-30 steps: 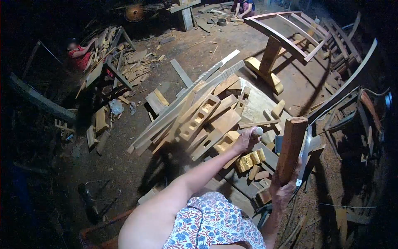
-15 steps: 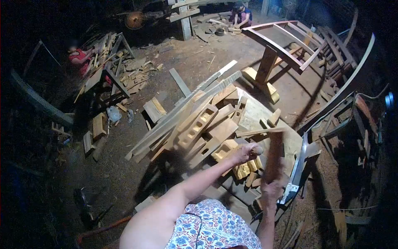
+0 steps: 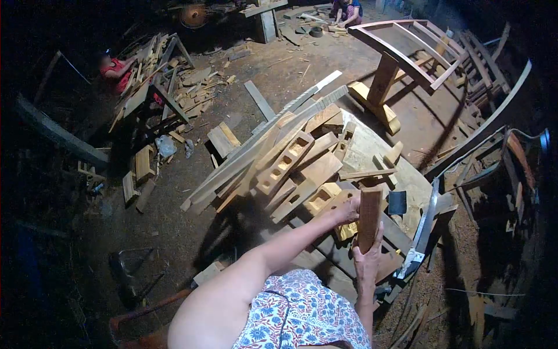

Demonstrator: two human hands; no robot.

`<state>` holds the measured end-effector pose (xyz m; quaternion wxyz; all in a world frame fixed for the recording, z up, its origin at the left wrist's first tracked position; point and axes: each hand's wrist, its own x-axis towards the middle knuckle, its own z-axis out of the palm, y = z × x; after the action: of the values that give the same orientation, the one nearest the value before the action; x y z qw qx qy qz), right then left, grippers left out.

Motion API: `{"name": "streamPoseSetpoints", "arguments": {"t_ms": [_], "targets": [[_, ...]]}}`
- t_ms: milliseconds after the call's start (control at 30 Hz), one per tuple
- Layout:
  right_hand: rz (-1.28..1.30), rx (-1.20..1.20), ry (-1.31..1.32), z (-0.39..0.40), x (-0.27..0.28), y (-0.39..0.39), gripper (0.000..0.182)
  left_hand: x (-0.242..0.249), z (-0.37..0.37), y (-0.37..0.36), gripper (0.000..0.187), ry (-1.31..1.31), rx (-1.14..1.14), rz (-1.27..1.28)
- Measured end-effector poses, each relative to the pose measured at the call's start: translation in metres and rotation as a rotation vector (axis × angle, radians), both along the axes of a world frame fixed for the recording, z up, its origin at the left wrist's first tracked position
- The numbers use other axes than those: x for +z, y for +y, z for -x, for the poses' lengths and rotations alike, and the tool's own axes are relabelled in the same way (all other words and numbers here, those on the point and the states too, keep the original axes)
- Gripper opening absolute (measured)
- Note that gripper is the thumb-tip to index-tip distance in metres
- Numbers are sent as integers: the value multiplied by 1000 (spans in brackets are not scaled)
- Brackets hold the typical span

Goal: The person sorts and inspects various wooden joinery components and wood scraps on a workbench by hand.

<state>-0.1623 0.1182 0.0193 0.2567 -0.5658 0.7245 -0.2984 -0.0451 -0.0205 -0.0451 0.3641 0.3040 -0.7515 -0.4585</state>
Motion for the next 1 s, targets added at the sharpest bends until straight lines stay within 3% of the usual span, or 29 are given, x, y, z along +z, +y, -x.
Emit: {"name": "streamPoseSetpoints", "arguments": {"t_ms": [33,100,200,267,333,367,467,500,533,600,633,667,700,800,833,1000], "targets": [[97,8,7,1,-11,3,87,0,4,3,37,5,-2,2],[52,-6,-58,5,-12,9,87,0,11,9,38,276,32,113],[-103,-46,-241,12,21,13,82,-10,11,5,40,176,-27,13],[208,-155,24,25,27,15,73,-21,15,-2,42,111,15,110],[399,-430,482,49,10,21,55,-17,12,-3,41,72,0,154],[398,-433,484,53,11,23,55,-15,9,-3,39,-9,-11,138],[828,-150,-538,35,87,10,41,-14,11,-3,39,10,-2,159],[923,-44,-410,62,42,6,48,-15,13,-4,39,14,-2,160],[921,-42,-405,55,2,8,48,-17,14,-4,40,44,8,165],[551,-205,34,40,-50,20,65,-25,14,-3,42,73,31,190],[368,-19,345,38,-39,6,61,-26,16,-3,42,163,-43,76],[-40,-71,19,12,2,4,72,-26,16,-5,43,250,-118,-28],[7,-97,-206,5,-8,8,83,-18,13,-6,43,245,-40,227],[31,-84,22,1,-18,17,81,-21,11,-4,39,214,-16,161],[49,-75,-22,0,-16,17,86,-25,11,-5,37,255,-4,273],[-61,-111,-96,-3,-17,20,87,-29,13,-1,37,174,-22,253]]}}
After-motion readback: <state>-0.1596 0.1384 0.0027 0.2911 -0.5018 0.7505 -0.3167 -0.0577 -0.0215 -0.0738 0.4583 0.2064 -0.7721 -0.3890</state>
